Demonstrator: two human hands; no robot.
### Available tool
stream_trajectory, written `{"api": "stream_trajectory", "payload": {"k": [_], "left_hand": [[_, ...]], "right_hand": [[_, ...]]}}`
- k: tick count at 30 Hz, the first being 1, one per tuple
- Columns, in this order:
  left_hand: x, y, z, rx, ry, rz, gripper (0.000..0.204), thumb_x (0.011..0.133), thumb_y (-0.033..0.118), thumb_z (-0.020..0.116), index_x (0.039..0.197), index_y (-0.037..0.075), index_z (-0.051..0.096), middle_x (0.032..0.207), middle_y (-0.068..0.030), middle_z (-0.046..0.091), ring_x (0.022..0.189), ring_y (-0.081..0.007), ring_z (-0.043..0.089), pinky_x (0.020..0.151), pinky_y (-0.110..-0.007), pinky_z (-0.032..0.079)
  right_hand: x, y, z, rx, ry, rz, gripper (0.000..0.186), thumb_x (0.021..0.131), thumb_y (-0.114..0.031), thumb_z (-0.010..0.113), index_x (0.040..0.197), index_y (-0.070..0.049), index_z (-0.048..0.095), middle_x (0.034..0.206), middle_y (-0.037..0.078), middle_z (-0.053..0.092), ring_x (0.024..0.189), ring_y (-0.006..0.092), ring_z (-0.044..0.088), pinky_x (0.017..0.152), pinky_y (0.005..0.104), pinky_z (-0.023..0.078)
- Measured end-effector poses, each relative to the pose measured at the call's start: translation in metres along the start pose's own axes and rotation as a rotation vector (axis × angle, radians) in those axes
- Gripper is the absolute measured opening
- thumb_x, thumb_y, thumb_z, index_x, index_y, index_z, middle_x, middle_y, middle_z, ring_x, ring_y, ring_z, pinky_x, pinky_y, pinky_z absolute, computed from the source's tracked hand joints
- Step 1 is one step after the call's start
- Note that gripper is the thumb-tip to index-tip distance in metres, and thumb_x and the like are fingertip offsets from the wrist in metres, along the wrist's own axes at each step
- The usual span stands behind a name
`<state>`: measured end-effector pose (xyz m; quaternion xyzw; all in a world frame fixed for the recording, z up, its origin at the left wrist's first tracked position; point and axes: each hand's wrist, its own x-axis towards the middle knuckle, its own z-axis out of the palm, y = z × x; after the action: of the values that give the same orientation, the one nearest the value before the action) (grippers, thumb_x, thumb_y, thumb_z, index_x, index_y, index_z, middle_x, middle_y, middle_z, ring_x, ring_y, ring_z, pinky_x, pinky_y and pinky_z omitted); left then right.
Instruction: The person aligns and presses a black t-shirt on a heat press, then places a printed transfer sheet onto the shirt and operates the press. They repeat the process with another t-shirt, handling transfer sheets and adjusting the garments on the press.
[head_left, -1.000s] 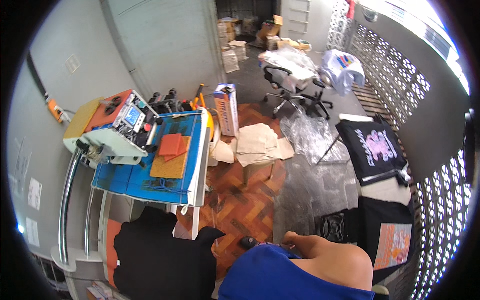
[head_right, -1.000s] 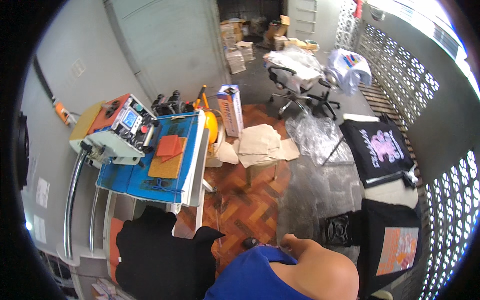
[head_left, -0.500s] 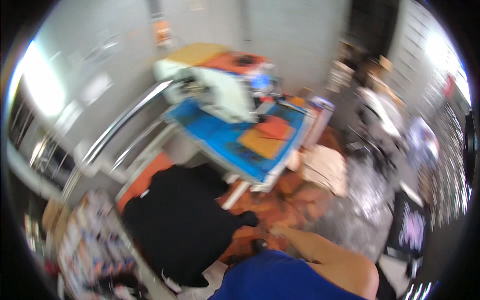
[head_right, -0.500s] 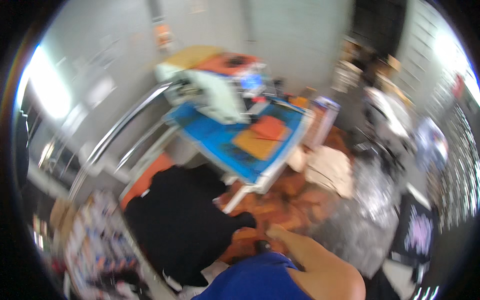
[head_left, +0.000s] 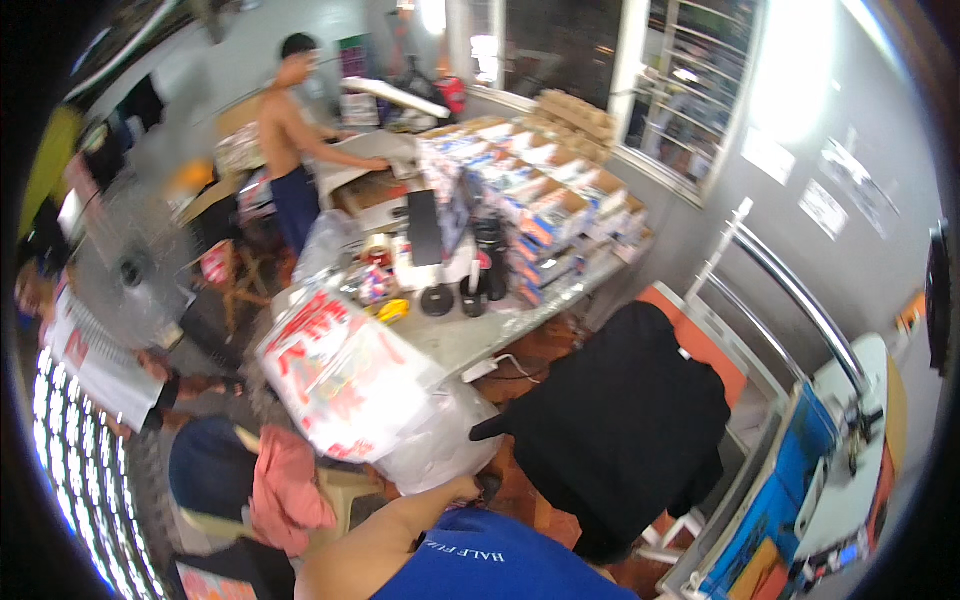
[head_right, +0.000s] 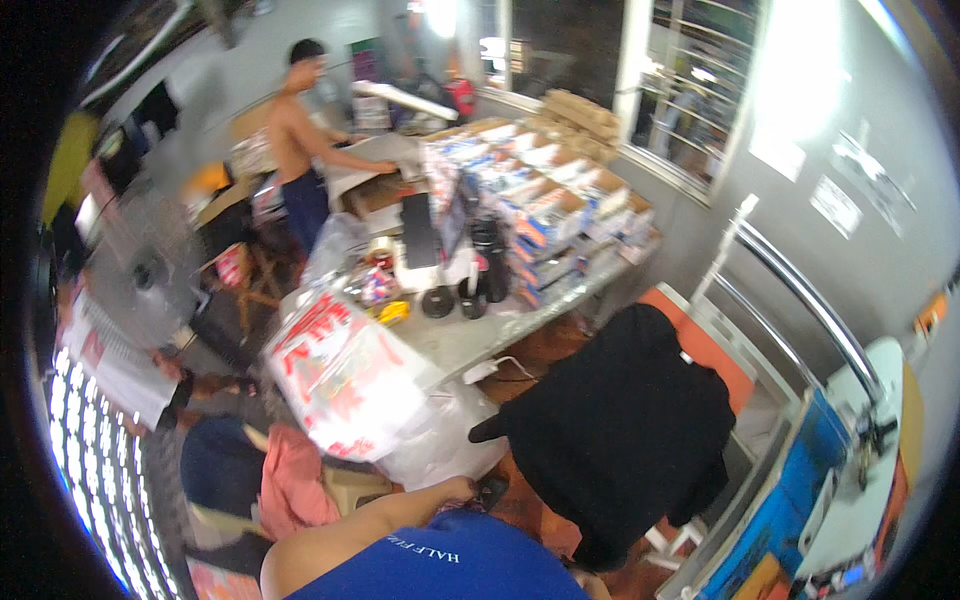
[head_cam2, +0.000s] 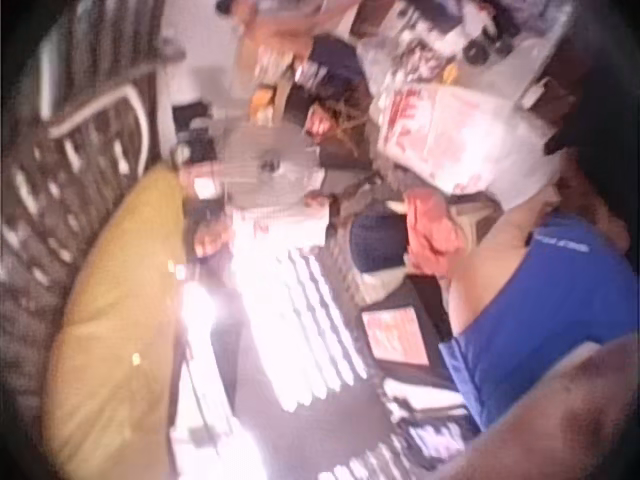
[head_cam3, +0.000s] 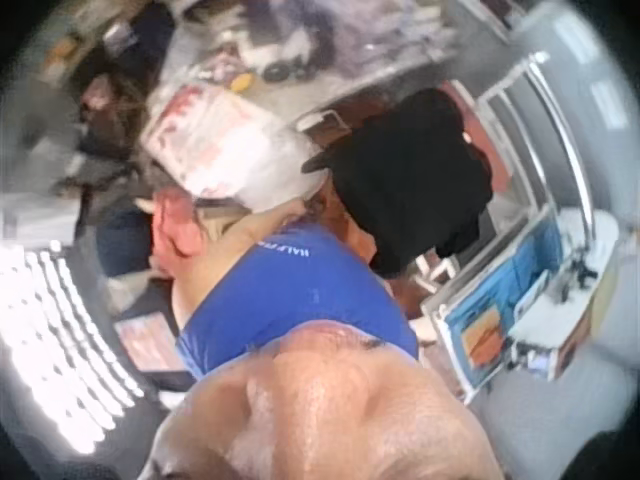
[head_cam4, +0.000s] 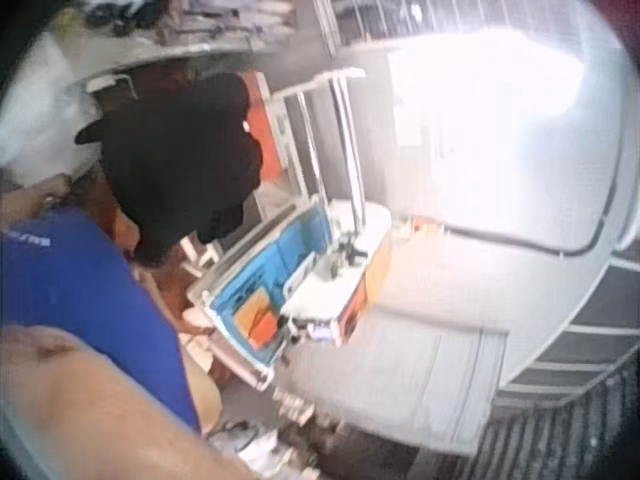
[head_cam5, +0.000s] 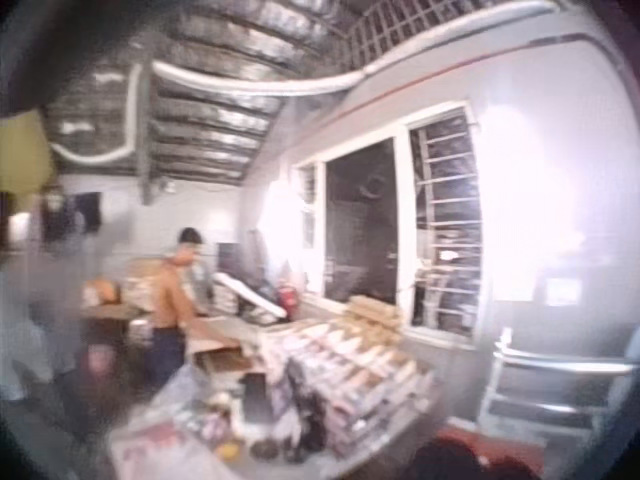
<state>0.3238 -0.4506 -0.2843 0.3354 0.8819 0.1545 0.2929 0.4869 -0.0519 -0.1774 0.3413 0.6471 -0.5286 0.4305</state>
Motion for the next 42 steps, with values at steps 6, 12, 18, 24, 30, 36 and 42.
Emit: {"api": "stream_trajectory", "payload": {"k": [6, 12, 18, 24, 30, 36, 42], "left_hand": [[-0.144, 0.082, 0.082, 0.067, -0.060, -0.311, 0.021, 0.074, 0.021, 0.062, 0.082, 0.005, 0.073, 0.087, -0.0209, 0.070, 0.082, -0.0404, 0.068, 0.072, -0.050, 0.054], [-0.288, 0.234, 0.207, -0.218, 0.056, -0.639, 0.019, 0.075, 0.019, 0.061, 0.080, 0.006, 0.072, 0.087, -0.0203, 0.070, 0.084, -0.0404, 0.068, 0.069, -0.049, 0.053], [-0.316, 0.319, 0.284, -0.443, 0.008, -0.786, 0.019, 0.073, 0.020, 0.062, 0.081, 0.007, 0.074, 0.083, -0.0180, 0.070, 0.080, -0.0382, 0.069, 0.067, -0.049, 0.054], [-0.315, 0.335, 0.319, -0.396, 0.073, -0.849, 0.020, 0.071, 0.021, 0.064, 0.082, 0.008, 0.075, 0.079, -0.0157, 0.071, 0.076, -0.0360, 0.070, 0.065, -0.048, 0.054], [-0.357, 0.348, 0.335, -0.867, 0.645, -1.172, 0.022, 0.073, 0.024, 0.060, 0.080, 0.007, 0.073, 0.075, -0.0146, 0.069, 0.072, -0.0345, 0.069, 0.063, -0.047, 0.053], [-0.394, 0.397, 0.340, -0.833, 0.712, -1.172, 0.021, 0.076, 0.023, 0.057, 0.084, 0.012, 0.073, 0.079, -0.0156, 0.070, 0.079, -0.0357, 0.069, 0.070, -0.045, 0.054], [-0.515, 0.423, 0.313, -0.420, 1.498, -1.478, 0.020, 0.079, 0.010, 0.057, 0.090, 0.008, 0.073, 0.097, -0.0165, 0.069, 0.091, -0.0371, 0.065, 0.081, -0.045, 0.053]], "right_hand": [[0.014, -0.065, 0.016, -0.090, -0.428, -0.027, 0.050, 0.098, -0.038, 0.057, 0.136, -0.005, 0.050, 0.120, 0.012, 0.061, 0.101, 0.0283, 0.065, 0.075, 0.0369, 0.051], [0.012, -0.052, 0.098, -0.830, -0.592, -0.370, 0.044, 0.093, -0.038, 0.064, 0.120, -0.003, 0.065, 0.107, 0.011, 0.068, 0.097, 0.0237, 0.066, 0.082, 0.0346, 0.051], [-0.043, -0.086, 0.136, -0.972, -0.627, -0.873, 0.025, 0.091, -0.024, 0.067, 0.105, -0.003, 0.069, 0.086, 0.005, 0.069, 0.076, 0.0148, 0.064, 0.066, 0.0283, 0.051], [-0.172, -0.231, 0.176, 0.022, -0.647, -1.011, 0.022, 0.094, -0.028, 0.064, 0.100, -0.007, 0.060, 0.072, 0.004, 0.058, 0.059, 0.0146, 0.056, 0.055, 0.0286, 0.050], [-0.310, -0.356, 0.076, 0.698, -0.391, -1.463, 0.044, 0.101, -0.030, 0.053, 0.140, -0.010, 0.048, 0.095, 0.004, 0.063, 0.083, 0.0125, 0.061, 0.074, 0.0262, 0.051], [-0.341, -0.281, 0.073, 0.203, -0.282, -1.561, 0.025, 0.099, -0.023, 0.059, 0.117, -0.006, 0.063, 0.066, -0.008, 0.043, 0.054, 0.0006, 0.037, 0.047, 0.0167, 0.026], [-0.364, -0.246, 0.105, 0.381, -1.029, -1.320, 0.034, 0.103, -0.024, 0.048, 0.124, -0.001, 0.060, 0.083, 0.000, 0.061, 0.070, 0.0063, 0.056, 0.061, 0.0182, 0.044]]}}
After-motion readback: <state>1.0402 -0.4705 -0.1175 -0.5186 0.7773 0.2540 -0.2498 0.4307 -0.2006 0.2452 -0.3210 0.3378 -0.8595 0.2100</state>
